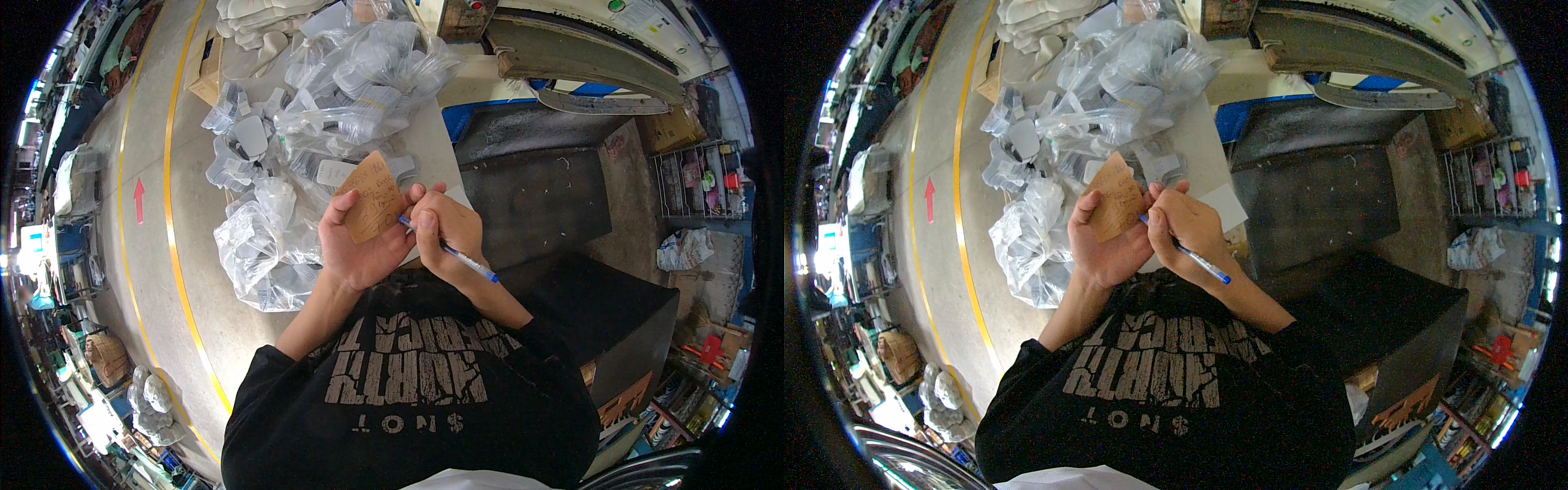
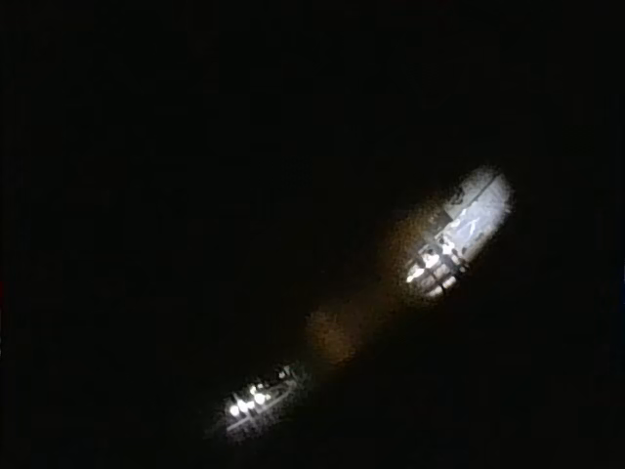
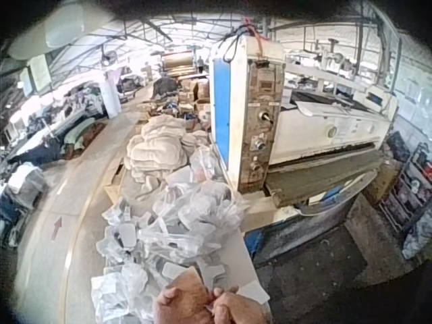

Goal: The person unpacks plastic parts from bags on a workbench, places them into a pile, and writes on a small cardboard tag with a pen. The person repeats this process for several items, handling each part individually and organizing them on the table.

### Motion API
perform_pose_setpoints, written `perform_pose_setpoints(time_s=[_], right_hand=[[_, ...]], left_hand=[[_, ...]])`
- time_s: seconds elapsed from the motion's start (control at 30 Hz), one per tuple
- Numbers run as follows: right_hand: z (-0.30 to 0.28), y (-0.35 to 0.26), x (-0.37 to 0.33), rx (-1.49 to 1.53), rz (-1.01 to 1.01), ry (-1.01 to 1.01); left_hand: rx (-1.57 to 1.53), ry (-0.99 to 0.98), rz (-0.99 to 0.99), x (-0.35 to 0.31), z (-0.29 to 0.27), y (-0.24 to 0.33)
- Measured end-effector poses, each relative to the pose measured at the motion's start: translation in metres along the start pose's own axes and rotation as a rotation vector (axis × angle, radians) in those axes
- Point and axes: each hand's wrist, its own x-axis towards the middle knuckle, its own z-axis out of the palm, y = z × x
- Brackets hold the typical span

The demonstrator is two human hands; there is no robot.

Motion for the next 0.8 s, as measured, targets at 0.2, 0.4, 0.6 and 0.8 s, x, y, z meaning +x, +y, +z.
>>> perform_pose_setpoints(time_s=[0.2,0.4,0.6,0.8], right_hand=[[0.001,0.001,-0.003,0.096,0.037,0.07],[0.001,0.004,-0.005,0.221,0.043,0.134],[-0.009,-0.002,0.001,0.404,0.142,0.22],[-0.023,0.014,-0.004,0.477,0.241,0.256]], left_hand=[[-0.034,-0.01,0.034,0.002,0.004,-0.004],[0.027,-0.036,0.068,0.003,0.005,-0.001],[0.116,0.09,0.329,-0.004,-0.015,0.031],[0.341,0.23,0.574,-0.028,-0.026,0.061]])
